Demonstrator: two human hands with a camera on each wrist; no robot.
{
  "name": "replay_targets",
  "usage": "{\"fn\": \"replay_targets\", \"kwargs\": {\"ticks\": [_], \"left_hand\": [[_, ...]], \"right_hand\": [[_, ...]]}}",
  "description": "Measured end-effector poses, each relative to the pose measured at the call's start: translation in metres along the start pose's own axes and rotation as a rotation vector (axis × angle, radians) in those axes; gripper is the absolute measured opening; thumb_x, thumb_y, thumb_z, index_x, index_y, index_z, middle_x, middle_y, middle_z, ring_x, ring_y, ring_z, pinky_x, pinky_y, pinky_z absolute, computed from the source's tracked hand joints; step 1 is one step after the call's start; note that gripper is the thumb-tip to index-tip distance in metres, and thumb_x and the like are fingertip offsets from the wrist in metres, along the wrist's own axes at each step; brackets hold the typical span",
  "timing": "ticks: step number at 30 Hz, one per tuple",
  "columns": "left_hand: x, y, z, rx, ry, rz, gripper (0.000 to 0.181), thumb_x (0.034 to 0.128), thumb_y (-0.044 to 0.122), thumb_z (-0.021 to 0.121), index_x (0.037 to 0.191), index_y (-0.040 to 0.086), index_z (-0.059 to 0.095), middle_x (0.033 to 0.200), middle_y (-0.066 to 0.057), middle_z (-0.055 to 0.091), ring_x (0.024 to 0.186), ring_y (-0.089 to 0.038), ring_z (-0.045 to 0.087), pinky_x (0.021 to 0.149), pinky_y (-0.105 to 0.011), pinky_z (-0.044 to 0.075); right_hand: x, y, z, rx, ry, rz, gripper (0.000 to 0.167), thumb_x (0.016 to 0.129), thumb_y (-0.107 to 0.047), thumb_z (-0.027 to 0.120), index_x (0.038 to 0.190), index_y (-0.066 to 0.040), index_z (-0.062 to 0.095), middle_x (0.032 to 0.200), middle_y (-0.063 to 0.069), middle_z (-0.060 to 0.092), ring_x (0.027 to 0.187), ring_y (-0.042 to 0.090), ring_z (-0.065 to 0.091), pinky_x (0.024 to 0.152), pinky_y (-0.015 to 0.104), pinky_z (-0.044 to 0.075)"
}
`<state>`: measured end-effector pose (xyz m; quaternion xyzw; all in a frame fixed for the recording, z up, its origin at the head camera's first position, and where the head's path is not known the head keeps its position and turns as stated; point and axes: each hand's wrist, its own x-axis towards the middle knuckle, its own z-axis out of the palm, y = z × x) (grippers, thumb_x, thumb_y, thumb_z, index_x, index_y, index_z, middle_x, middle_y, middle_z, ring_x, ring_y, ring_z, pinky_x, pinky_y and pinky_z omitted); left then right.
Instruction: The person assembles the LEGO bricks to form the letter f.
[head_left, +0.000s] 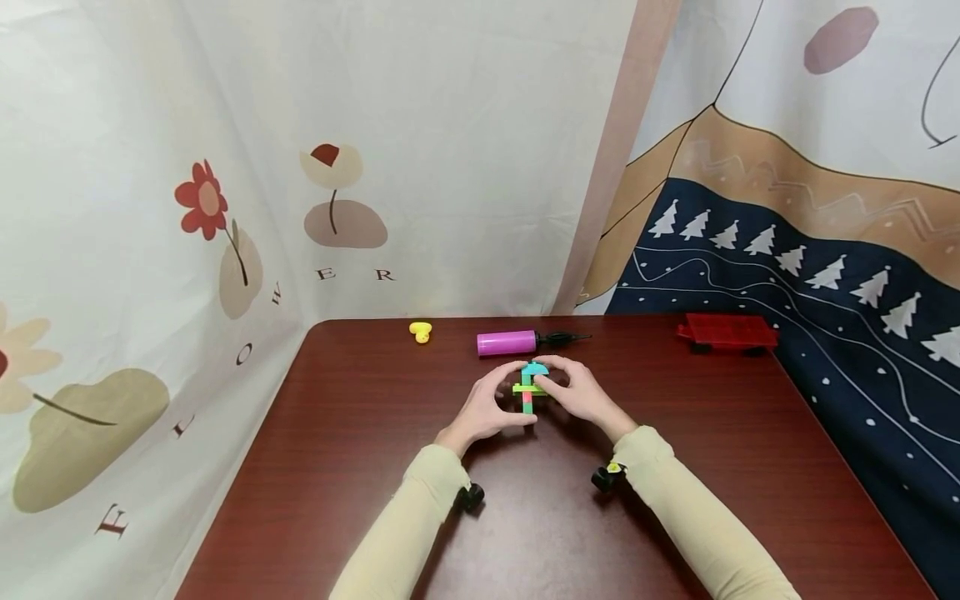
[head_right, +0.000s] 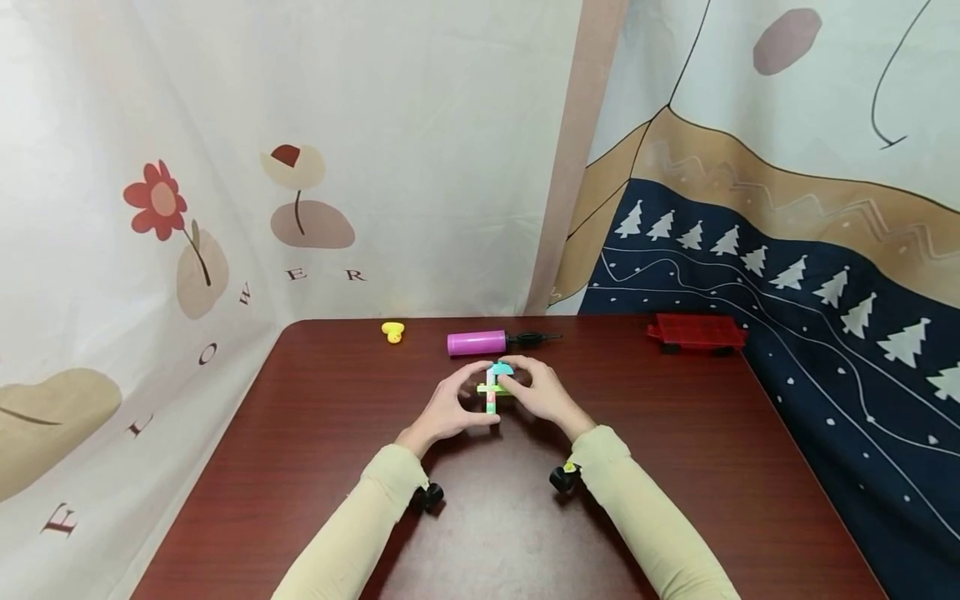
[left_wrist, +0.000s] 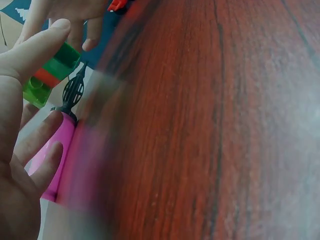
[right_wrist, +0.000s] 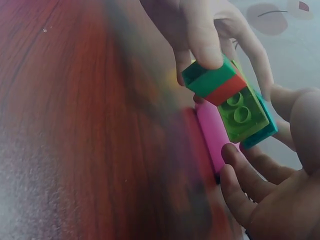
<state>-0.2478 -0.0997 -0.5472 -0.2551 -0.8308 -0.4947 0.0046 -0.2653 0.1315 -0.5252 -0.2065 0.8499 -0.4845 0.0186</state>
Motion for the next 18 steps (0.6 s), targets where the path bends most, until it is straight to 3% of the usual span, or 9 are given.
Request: {"fn": "replay_targets", "kwargs": {"ticks": [8,13,18], "left_hand": [[0.005,-0.006,0.001,-0.019,0.009,-0.037,0.095,0.0793,0.026,0.095,0.159,0.015,0.045,0.15,-0.003,0.057,0.098,-0.019,0.064,0.09,-0.036,0.054],[0.008,-0.01,0.001,0.015,0.007,-0.05,0.089,0.0791,0.028,0.095,0.155,0.02,0.049,0.145,0.0,0.061,0.094,-0.017,0.061,0.084,-0.032,0.052],[0.01,-0.013,0.003,0.069,-0.01,-0.071,0.087,0.0783,0.033,0.095,0.152,0.022,0.05,0.141,0.0,0.062,0.098,-0.02,0.056,0.085,-0.034,0.048]], "right_hand": [[-0.002,0.008,-0.002,0.042,-0.031,-0.021,0.05,0.1,-0.022,0.075,0.145,-0.008,0.058,0.138,0.015,0.065,0.106,0.026,0.072,0.09,0.042,0.059],[-0.001,0.013,-0.002,0.053,-0.06,-0.02,0.056,0.097,-0.017,0.078,0.148,-0.007,0.056,0.139,0.017,0.064,0.111,0.03,0.071,0.091,0.045,0.06],[0.0,0.019,0.001,-0.003,-0.048,-0.056,0.055,0.098,-0.013,0.077,0.148,-0.005,0.056,0.14,0.017,0.065,0.114,0.031,0.071,0.094,0.047,0.059]]}}
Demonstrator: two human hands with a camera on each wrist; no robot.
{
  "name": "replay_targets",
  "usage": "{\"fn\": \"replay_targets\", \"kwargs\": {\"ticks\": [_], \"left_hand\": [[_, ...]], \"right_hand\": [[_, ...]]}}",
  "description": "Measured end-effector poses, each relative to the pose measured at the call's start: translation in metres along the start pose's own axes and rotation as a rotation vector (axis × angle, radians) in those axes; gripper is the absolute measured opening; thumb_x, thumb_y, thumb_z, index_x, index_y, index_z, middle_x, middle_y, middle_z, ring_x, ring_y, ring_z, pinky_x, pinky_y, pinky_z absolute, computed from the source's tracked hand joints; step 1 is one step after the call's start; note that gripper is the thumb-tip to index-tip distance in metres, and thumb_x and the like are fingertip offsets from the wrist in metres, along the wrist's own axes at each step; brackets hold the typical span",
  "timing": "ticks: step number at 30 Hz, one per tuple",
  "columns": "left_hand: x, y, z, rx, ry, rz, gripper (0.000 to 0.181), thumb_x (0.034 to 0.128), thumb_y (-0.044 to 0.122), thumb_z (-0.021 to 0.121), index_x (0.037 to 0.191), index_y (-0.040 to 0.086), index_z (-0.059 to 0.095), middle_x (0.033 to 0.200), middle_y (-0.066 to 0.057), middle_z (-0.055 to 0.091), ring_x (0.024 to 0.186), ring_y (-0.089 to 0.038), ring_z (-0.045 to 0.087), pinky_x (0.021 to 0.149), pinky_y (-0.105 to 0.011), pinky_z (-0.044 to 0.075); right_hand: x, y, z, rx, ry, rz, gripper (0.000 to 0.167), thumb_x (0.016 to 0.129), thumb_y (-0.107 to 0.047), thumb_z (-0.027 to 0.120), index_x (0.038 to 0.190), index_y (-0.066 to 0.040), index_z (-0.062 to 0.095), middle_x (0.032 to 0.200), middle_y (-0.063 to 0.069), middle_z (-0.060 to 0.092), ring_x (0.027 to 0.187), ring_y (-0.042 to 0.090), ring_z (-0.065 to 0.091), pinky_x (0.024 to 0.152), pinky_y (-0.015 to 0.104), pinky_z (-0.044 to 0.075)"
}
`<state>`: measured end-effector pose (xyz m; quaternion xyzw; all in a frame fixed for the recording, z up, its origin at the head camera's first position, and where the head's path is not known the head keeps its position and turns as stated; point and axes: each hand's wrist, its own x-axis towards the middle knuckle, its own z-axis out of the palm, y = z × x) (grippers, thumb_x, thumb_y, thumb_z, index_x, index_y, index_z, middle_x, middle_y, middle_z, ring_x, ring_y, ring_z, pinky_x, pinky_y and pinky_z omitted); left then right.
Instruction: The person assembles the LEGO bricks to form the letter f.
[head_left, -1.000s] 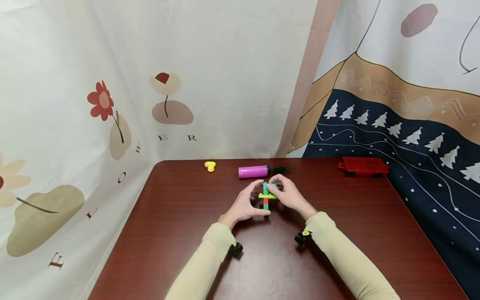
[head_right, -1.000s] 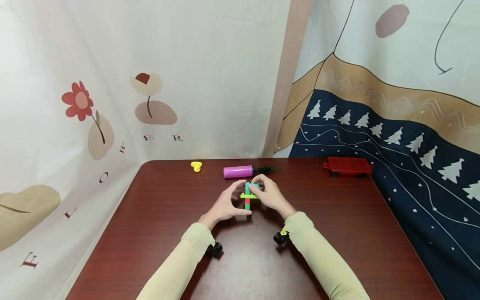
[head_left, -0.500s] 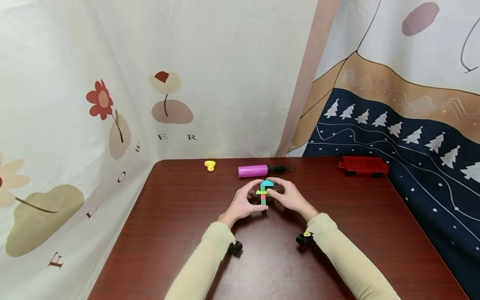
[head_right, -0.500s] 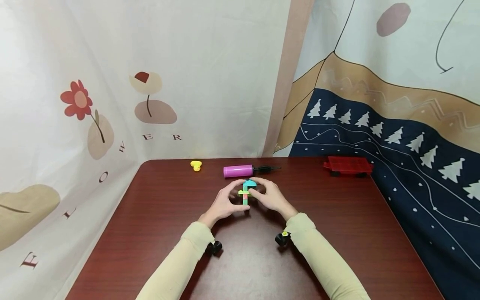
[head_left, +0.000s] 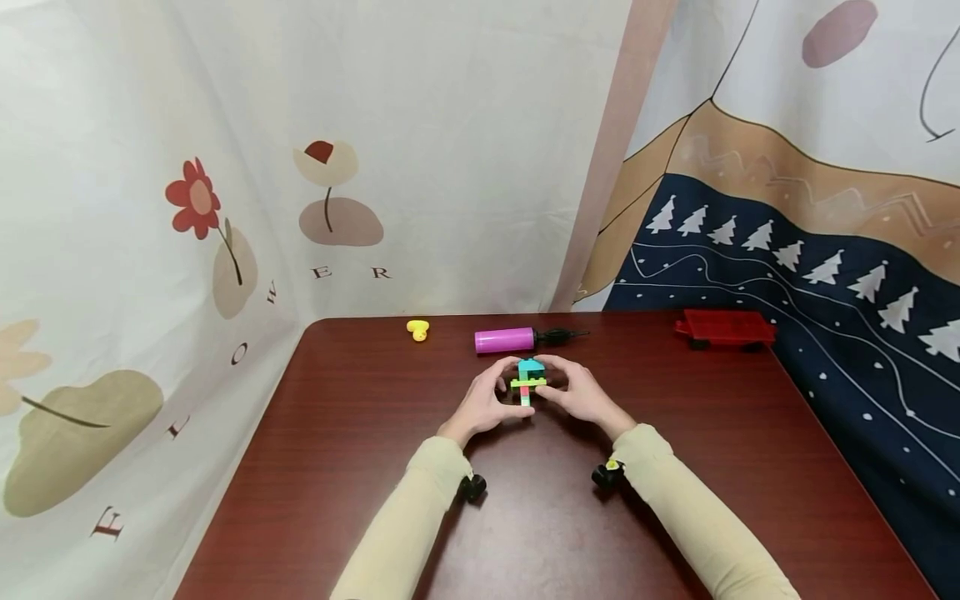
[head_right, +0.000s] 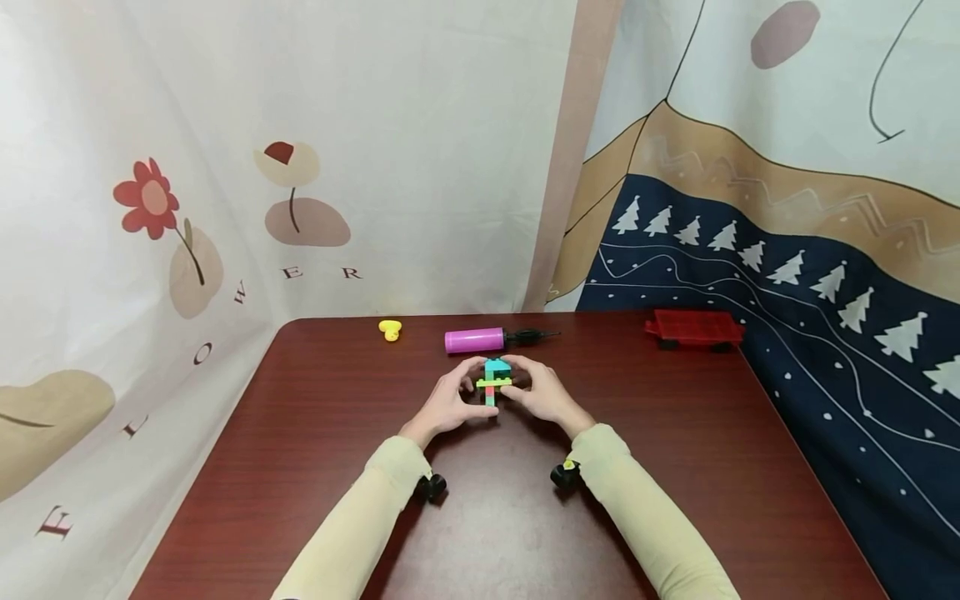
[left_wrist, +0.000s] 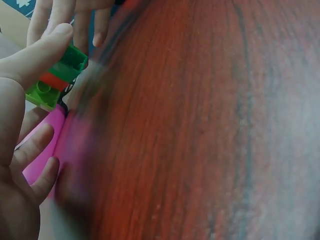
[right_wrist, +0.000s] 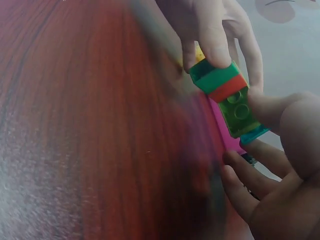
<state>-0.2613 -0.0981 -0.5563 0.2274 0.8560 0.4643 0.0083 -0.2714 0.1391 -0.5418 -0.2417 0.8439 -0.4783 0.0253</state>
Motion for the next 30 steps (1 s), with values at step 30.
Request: {"fn": "replay_targets", "kwargs": {"ticks": [30], "left_hand": [[-0.0028,-0.0028,0.0043,0.125,-0.062,-0.088,0.093,0.0781,0.044,0.093,0.155,0.016,0.049,0.15,-0.003,0.058,0.118,-0.024,0.058,0.112,-0.051,0.035]], "right_hand": [[-0.0009,0.0039,0.0048,-0.138,-0.028,0.104,0.052,0.098,-0.016,0.076,0.147,-0.006,0.06,0.138,0.013,0.067,0.101,0.023,0.069,0.092,0.044,0.056]]}}
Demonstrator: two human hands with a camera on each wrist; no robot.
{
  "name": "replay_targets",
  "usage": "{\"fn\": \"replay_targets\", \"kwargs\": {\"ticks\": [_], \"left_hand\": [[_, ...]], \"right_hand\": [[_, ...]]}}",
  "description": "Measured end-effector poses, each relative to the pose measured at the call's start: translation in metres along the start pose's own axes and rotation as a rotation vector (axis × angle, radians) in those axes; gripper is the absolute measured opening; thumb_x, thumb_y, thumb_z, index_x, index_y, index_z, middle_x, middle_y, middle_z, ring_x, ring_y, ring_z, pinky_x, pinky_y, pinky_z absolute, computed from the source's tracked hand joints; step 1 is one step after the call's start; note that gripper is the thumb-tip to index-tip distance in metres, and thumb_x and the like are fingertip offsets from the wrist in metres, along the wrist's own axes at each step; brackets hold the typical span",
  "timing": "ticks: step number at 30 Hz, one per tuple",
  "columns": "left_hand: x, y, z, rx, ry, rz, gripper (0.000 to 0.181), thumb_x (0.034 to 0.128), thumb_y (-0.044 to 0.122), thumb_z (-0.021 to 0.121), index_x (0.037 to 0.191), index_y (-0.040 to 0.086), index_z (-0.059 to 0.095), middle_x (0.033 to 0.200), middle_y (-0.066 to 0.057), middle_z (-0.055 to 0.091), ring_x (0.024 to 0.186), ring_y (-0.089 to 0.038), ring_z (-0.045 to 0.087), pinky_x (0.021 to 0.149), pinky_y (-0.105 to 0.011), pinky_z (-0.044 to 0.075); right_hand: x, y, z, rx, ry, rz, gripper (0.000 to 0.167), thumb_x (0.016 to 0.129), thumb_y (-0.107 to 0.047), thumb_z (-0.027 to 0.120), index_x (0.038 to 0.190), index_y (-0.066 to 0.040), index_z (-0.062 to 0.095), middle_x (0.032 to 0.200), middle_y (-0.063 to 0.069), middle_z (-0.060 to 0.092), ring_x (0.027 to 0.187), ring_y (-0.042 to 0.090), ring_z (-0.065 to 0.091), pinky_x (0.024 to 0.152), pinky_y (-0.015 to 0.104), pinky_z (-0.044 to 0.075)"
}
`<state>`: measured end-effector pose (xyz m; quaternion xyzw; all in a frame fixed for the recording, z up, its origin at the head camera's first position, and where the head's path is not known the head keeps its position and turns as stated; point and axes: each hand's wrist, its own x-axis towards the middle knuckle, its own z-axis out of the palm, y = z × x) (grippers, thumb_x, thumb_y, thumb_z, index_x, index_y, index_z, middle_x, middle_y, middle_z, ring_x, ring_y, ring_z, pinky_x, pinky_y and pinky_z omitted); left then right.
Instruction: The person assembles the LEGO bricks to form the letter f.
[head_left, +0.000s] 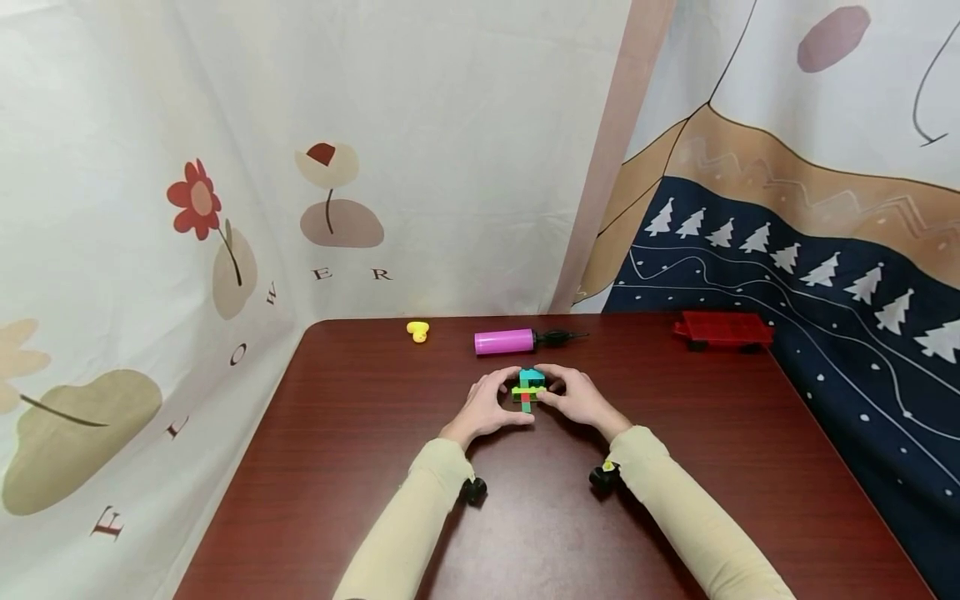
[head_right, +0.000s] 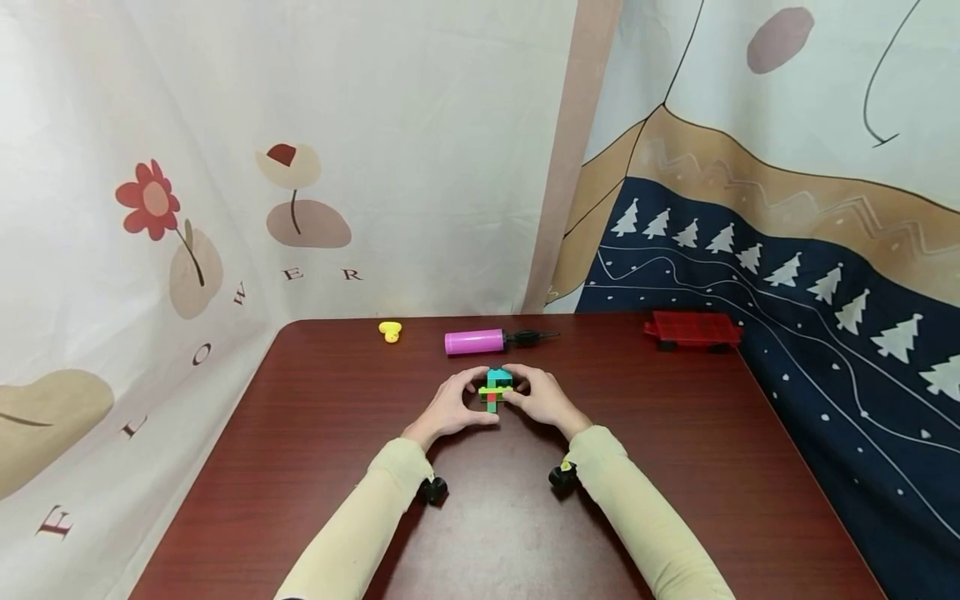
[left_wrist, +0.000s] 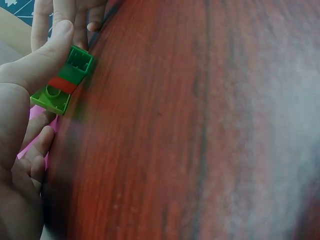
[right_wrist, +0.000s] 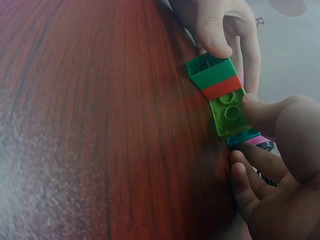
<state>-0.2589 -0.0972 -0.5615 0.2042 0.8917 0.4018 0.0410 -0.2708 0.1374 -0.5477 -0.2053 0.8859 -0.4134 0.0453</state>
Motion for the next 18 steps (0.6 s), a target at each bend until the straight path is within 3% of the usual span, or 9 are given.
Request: {"fn": "replay_targets", "kwargs": {"ticks": [11,15,18], "left_hand": [[0.001,-0.001,-0.001,0.008,-0.017,0.008,0.102,0.0768,0.047,0.093,0.159,0.016,0.043,0.151,-0.002,0.056,0.121,-0.022,0.056,0.112,-0.05,0.037],[0.001,-0.001,-0.007,-0.056,-0.031,0.023,0.102,0.0794,0.043,0.093,0.161,0.012,0.039,0.152,-0.005,0.055,0.122,-0.024,0.058,0.11,-0.048,0.044],[0.0,-0.005,-0.015,-0.12,-0.01,0.035,0.099,0.0833,0.041,0.09,0.162,0.01,0.038,0.153,-0.008,0.054,0.122,-0.027,0.061,0.106,-0.047,0.05]], "right_hand": [[0.001,0.001,-0.004,-0.003,-0.013,-0.001,0.055,0.098,-0.018,0.077,0.148,-0.008,0.059,0.142,0.012,0.065,0.102,0.022,0.07,0.092,0.042,0.057],[-0.003,0.002,-0.011,-0.021,0.005,-0.013,0.057,0.098,-0.02,0.076,0.151,-0.008,0.056,0.142,0.014,0.065,0.104,0.025,0.071,0.091,0.044,0.057],[-0.007,0.005,-0.02,-0.093,0.06,-0.036,0.064,0.099,-0.026,0.076,0.155,-0.007,0.05,0.145,0.018,0.062,0.116,0.033,0.067,0.099,0.052,0.054]]}}
